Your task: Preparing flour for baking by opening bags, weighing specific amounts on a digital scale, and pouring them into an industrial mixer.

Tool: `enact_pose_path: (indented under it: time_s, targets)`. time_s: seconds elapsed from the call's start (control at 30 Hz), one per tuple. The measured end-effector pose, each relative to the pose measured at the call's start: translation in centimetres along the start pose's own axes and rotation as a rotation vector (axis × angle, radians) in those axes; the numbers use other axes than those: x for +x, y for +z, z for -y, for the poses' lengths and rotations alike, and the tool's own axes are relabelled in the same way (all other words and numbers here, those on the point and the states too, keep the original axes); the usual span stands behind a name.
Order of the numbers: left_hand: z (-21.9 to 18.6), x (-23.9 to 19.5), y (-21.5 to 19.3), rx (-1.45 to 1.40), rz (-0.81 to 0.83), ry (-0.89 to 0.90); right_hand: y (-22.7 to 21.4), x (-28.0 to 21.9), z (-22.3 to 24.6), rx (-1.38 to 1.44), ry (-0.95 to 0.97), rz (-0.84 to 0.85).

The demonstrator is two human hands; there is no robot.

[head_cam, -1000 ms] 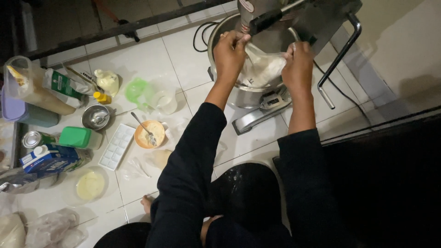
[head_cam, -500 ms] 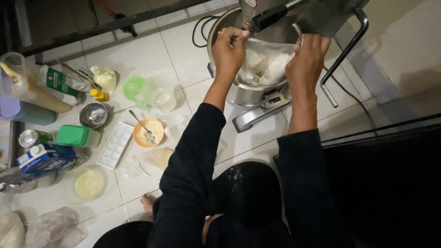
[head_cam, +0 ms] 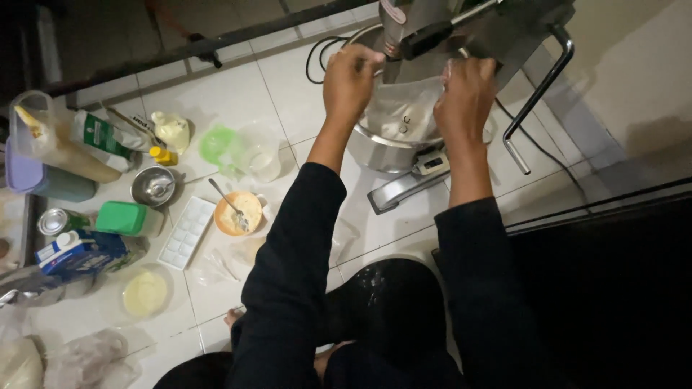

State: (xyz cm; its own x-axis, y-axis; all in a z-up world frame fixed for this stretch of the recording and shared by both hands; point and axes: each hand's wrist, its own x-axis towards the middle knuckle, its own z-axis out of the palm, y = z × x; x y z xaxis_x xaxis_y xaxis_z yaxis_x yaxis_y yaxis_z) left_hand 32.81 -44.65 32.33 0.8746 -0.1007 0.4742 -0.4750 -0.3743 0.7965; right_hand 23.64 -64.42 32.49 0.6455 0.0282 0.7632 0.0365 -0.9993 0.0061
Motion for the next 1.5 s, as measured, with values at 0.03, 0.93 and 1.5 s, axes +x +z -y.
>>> enact_pose_path:
  time_s: [0.03, 0.93, 1.5]
  targets:
    - [0.2, -0.3, -0.1, 0.003, 0.0, -0.004, -0.4, 0.2, 0.4, 0.003, 0.0, 0.003]
    - [-0.4, -1.0, -3.3, 0.512, 0.293, 0.156, 2.6, -2.3, -0.6, -0.088, -0.03, 0.17]
    - [3.0, -4.8, -4.8, 0.504, 0.441, -0.053, 1.1, -1.3, -1.3, -0.071, -0.025, -0.187]
